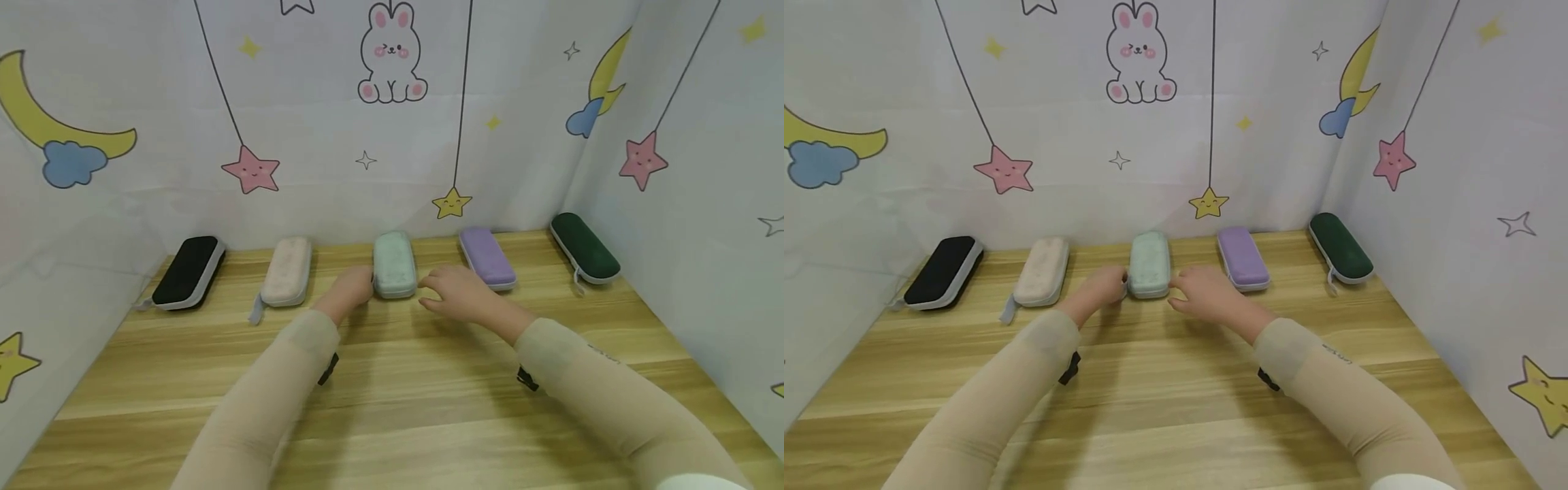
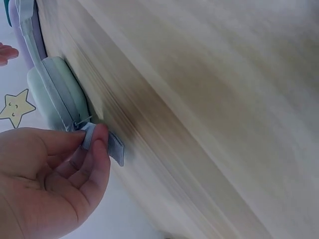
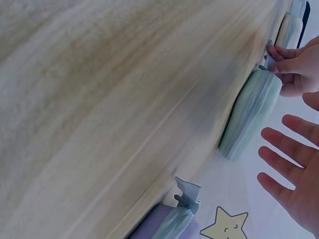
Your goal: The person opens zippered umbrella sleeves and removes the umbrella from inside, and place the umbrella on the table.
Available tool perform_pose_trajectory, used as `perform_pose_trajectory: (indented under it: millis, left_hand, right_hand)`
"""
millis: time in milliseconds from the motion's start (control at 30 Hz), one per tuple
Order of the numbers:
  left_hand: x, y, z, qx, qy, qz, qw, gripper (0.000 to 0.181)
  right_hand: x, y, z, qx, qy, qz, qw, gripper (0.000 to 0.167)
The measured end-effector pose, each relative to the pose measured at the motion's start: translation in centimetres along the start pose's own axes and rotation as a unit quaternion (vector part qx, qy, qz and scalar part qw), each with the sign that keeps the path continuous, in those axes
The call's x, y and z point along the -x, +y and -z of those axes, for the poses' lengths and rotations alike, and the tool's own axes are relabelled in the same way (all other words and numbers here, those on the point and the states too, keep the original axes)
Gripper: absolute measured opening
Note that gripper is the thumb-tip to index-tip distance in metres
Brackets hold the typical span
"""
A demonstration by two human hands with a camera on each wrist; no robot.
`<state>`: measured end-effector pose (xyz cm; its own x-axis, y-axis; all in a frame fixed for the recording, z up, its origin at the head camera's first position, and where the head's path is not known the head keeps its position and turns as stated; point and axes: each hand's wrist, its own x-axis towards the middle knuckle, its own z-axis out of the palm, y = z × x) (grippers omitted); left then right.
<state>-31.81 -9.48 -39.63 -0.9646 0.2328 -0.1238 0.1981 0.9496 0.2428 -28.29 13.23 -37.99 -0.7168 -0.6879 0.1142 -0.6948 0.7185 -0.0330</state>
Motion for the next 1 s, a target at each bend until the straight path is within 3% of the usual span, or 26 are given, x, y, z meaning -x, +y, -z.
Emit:
perform_pose_trajectory:
  millis: [200,367,533,833,1000]
  left_hand:
    - [0.3,-0.6,0.2,0.000,-0.011,-0.033,0.9994,0.010]
    - [1.3,-1.3,0.1,0.022,-0.025,-0.048,0.9983,0.022]
    - [2.2,-2.1,-0.1,0.029,-0.051,-0.052,0.9969,0.021]
    - [3.5,-2.7,0.4,0.017,-0.091,-0.090,0.9917,0.017]
    - [4.1,-3.0,0.6,0.017,-0.111,-0.104,0.9882,0.023]
  right_hand:
    - [0.0,-0.1,0.0,0.000,-0.003,0.002,1.0000,0.038]
    - [0.1,0.1,-0.3,-0.003,0.007,0.006,1.0000,0.039]
    - [0.3,0.1,-0.6,-0.005,0.011,0.012,0.9999,0.041]
    - [0.8,-0.2,-0.6,0.017,-0.011,0.026,0.9995,0.052]
    - [1.2,-0.3,-0.3,0.015,-0.006,0.038,0.9991,0.054]
